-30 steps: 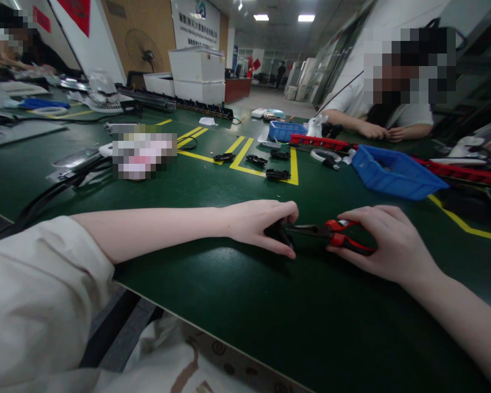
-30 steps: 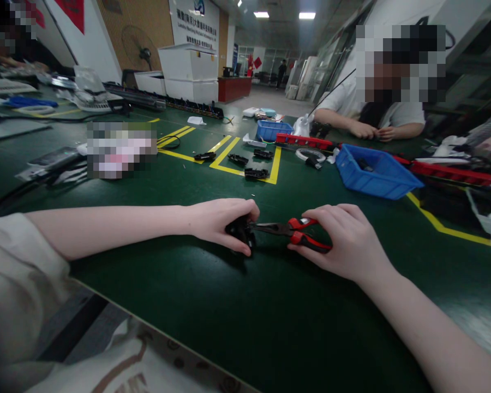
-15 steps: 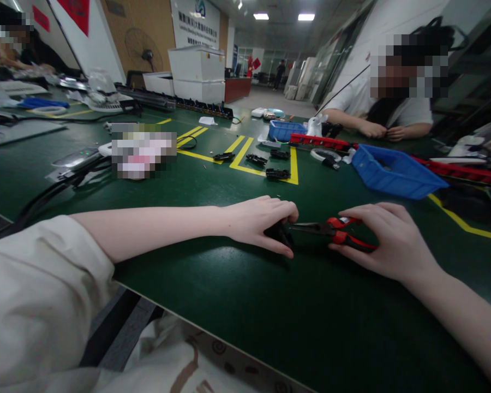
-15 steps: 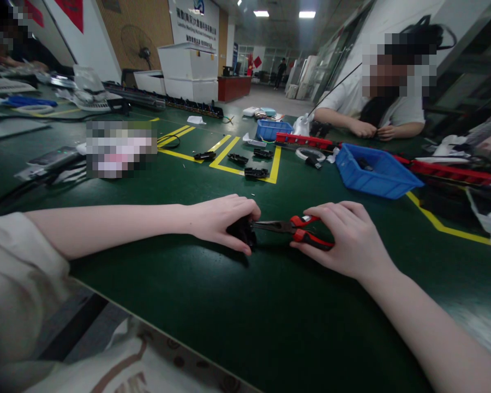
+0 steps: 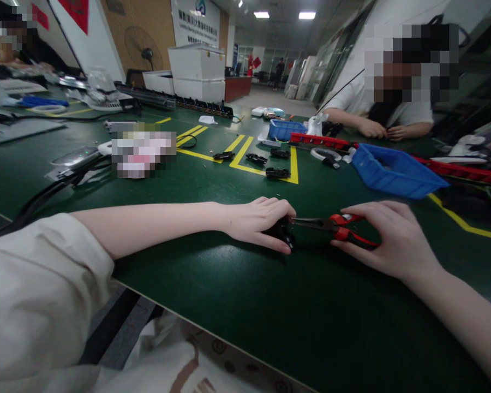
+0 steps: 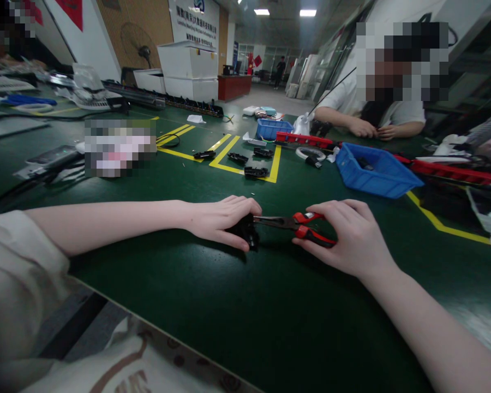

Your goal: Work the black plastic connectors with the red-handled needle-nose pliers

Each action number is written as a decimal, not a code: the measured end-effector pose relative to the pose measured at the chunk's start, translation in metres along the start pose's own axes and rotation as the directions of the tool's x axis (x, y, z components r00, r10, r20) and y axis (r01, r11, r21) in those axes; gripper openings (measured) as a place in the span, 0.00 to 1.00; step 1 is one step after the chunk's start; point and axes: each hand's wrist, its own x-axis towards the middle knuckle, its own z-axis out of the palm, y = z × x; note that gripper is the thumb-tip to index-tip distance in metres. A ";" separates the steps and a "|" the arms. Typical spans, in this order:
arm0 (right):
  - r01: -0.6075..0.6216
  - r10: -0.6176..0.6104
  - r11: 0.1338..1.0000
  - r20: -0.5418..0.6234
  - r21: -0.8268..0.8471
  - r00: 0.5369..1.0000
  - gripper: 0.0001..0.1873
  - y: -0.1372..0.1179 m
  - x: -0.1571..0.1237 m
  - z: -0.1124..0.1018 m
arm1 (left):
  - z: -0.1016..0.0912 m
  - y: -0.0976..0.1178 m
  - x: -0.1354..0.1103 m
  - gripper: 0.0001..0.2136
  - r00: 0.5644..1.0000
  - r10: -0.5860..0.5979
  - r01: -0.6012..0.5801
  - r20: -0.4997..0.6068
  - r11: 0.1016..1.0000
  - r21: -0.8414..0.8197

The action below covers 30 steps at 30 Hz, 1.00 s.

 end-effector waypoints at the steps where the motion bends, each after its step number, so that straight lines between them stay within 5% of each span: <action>1: 0.003 -0.003 1.000 -0.001 -0.004 1.000 0.19 0.000 0.000 0.000 | 0.000 0.000 0.000 0.24 1.000 -0.006 0.006 -0.001 1.000 -0.010; 13: 0.001 0.000 1.000 0.023 -0.018 1.000 0.21 0.000 0.000 -0.002 | -0.001 0.000 -0.010 0.27 0.990 -0.010 0.025 -0.144 0.994 0.105; 18: -0.028 0.029 0.999 0.040 -0.030 0.999 0.22 0.002 -0.002 0.000 | -0.002 0.000 -0.010 0.20 0.991 -0.040 0.049 -0.125 0.996 0.071; 30: 0.013 -0.014 0.998 -0.019 -0.062 1.000 0.19 0.003 -0.002 0.000 | 0.001 0.000 -0.009 0.21 0.990 -0.036 0.056 -0.136 0.988 0.146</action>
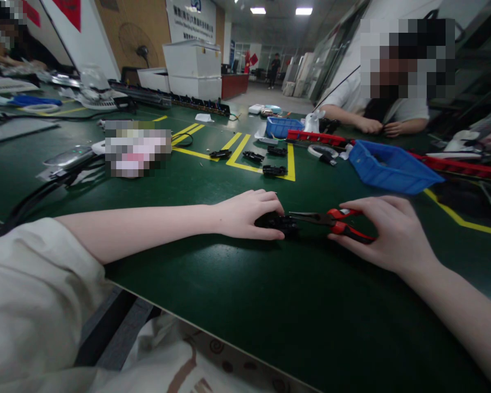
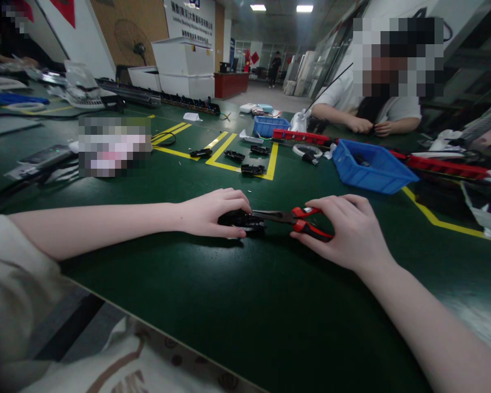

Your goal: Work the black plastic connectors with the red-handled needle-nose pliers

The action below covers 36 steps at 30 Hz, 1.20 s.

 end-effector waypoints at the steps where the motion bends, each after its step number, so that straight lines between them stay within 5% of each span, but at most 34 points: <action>1: -0.001 0.001 1.000 -0.002 -0.002 1.000 0.19 0.000 0.000 0.000 | -0.001 0.001 0.000 0.20 1.000 -0.005 0.005 0.002 1.000 0.014; 18: -0.012 0.013 0.999 0.022 -0.039 1.000 0.21 -0.002 0.001 -0.001 | 0.005 -0.009 0.001 0.17 0.988 0.110 -0.112 -0.112 0.994 -0.004; 36: 0.060 -0.060 0.998 -0.001 -0.027 0.998 0.20 -0.002 0.002 0.000 | -0.005 -0.008 0.004 0.19 0.994 0.092 -0.074 0.057 0.961 -0.265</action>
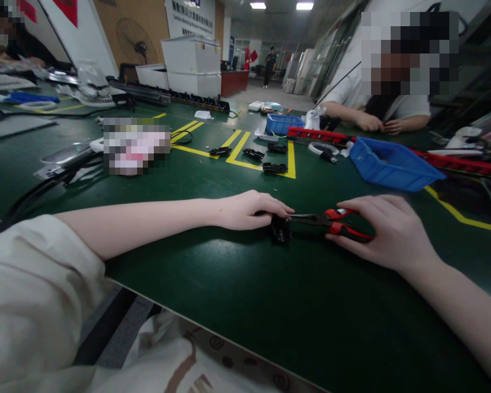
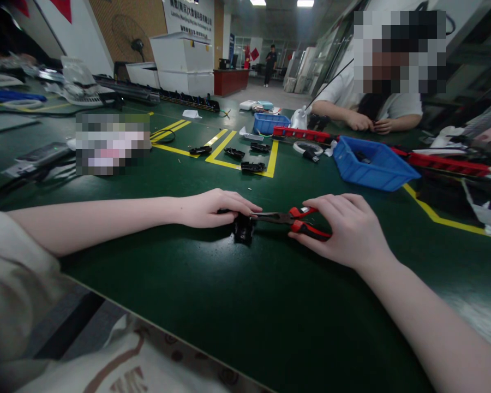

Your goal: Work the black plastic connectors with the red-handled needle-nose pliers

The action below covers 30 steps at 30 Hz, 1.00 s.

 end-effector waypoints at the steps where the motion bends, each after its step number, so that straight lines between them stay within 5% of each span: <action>1: 0.006 -0.006 1.000 0.001 -0.004 1.000 0.20 0.000 0.000 0.000 | 0.000 0.000 0.000 0.19 1.000 -0.004 0.004 0.006 1.000 0.003; 11: -0.074 0.070 0.996 0.071 0.058 0.995 0.24 -0.006 0.003 -0.005 | 0.000 0.002 -0.001 0.13 1.000 0.025 -0.024 0.015 0.999 -0.038; 20: -0.002 0.002 0.999 0.005 -0.034 1.000 0.20 -0.003 0.001 -0.002 | 0.004 0.001 -0.002 0.16 0.994 0.083 -0.076 -0.077 0.994 0.083; 30: -0.059 0.058 0.998 0.052 0.007 0.997 0.26 -0.005 0.002 -0.004 | 0.005 0.002 -0.002 0.16 0.990 0.073 -0.063 -0.117 0.994 0.086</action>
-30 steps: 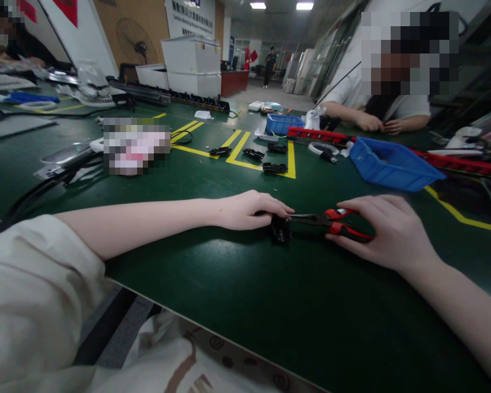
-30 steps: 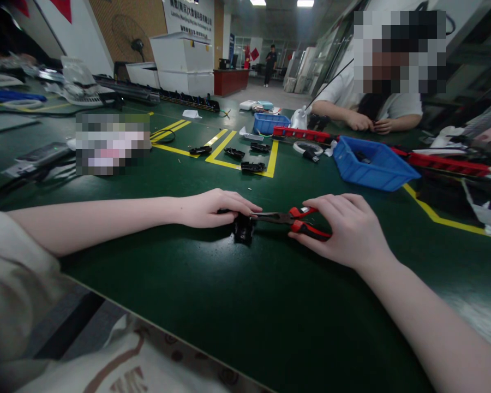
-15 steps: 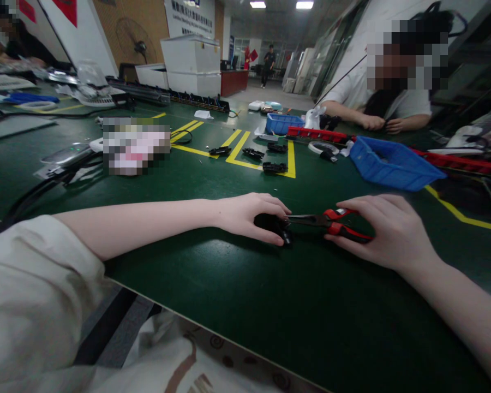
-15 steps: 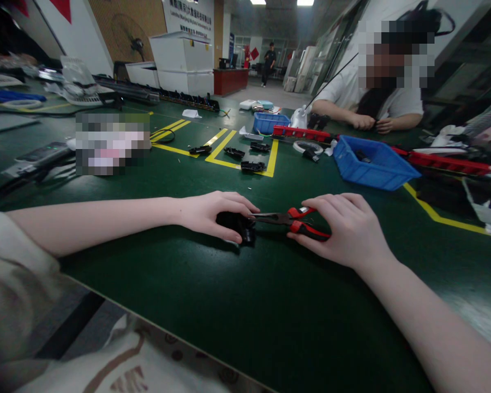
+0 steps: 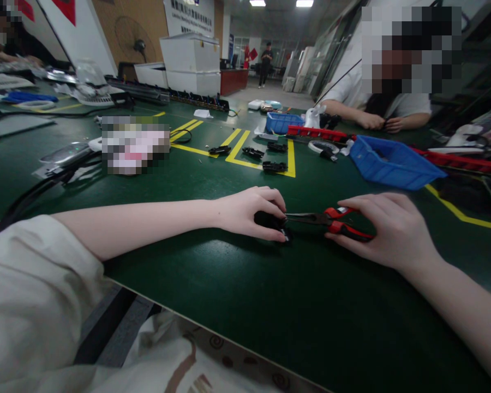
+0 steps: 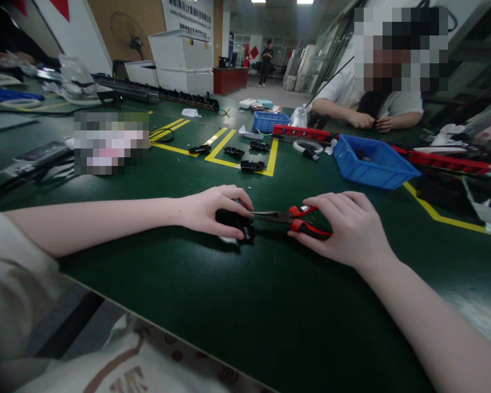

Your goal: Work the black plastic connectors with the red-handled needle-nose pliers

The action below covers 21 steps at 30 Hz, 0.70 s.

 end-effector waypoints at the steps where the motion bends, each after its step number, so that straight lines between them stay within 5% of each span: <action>1: -0.001 0.001 1.000 0.000 -0.002 1.000 0.26 0.000 0.000 0.000 | 0.000 0.000 0.000 0.16 1.000 -0.003 0.003 0.001 1.000 -0.010; 21: -0.027 0.027 0.999 0.003 0.023 1.000 0.24 0.009 -0.004 0.003 | -0.005 -0.001 -0.004 0.23 0.996 -0.032 0.039 0.080 0.995 -0.093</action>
